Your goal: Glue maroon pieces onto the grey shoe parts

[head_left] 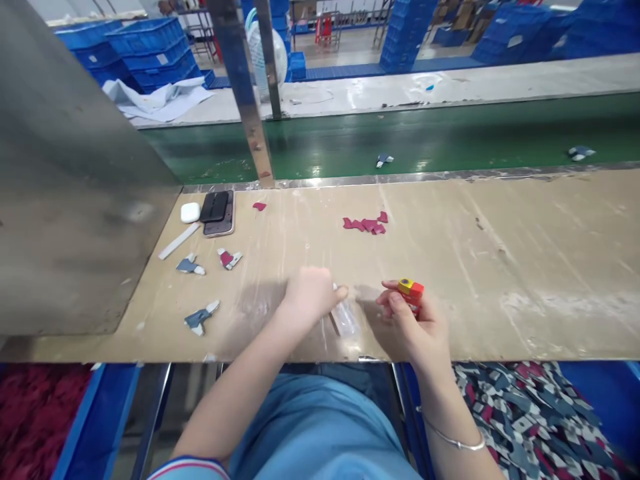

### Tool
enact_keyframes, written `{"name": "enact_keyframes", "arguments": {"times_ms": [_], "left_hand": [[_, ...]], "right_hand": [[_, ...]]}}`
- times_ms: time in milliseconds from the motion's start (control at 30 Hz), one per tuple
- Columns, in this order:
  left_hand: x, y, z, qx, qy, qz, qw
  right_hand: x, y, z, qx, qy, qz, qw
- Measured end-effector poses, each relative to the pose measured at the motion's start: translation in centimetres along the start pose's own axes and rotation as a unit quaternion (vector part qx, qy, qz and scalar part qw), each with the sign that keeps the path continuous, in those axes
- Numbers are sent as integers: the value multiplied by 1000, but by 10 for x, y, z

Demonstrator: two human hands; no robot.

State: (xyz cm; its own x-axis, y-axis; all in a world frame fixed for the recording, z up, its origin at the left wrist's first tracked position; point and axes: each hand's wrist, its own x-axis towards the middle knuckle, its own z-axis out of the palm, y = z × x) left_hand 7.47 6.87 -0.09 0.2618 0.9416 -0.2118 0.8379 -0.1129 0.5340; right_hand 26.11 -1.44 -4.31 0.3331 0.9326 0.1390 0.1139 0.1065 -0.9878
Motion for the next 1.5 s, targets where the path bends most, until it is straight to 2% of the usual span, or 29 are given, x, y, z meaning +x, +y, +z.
{"name": "enact_keyframes", "arguments": {"times_ms": [133,200,300,400,500,600,700,800,933,1033,1200,1500], "left_hand": [[-66,-9,23,-28,51,-10,998],[-98,-18,34,-67,107,-8,992],[-140,-43,54,-137,202,-13,970],[-174,-75,80,-204,295,-48,932],[-202,-100,111,-264,377,-135,877],[-227,-115,139,-328,393,-222,830],[-243,-127,159,-389,348,-274,808],[-248,-139,172,-439,296,-316,787],[-241,-150,182,-489,244,-348,762],[-238,-152,184,-506,225,-360,751],[-238,-151,184,-517,209,-358,749],[-234,-152,186,-508,204,-355,758]], "right_hand": [[-11,1,12,-13,-103,16,994],[-24,-2,14,-15,-149,16,989],[-50,-12,17,-7,-242,12,970],[-74,-23,30,3,-378,-1,926],[-91,-24,51,6,-516,-19,857],[-98,-8,78,-37,-596,-27,802],[-96,19,108,-134,-612,-27,779],[-92,40,138,-233,-603,-29,762],[-91,48,172,-322,-595,-32,736],[-94,47,191,-367,-592,-31,717],[-102,46,202,-413,-589,-29,694],[-105,49,203,-445,-576,-33,685]]}}
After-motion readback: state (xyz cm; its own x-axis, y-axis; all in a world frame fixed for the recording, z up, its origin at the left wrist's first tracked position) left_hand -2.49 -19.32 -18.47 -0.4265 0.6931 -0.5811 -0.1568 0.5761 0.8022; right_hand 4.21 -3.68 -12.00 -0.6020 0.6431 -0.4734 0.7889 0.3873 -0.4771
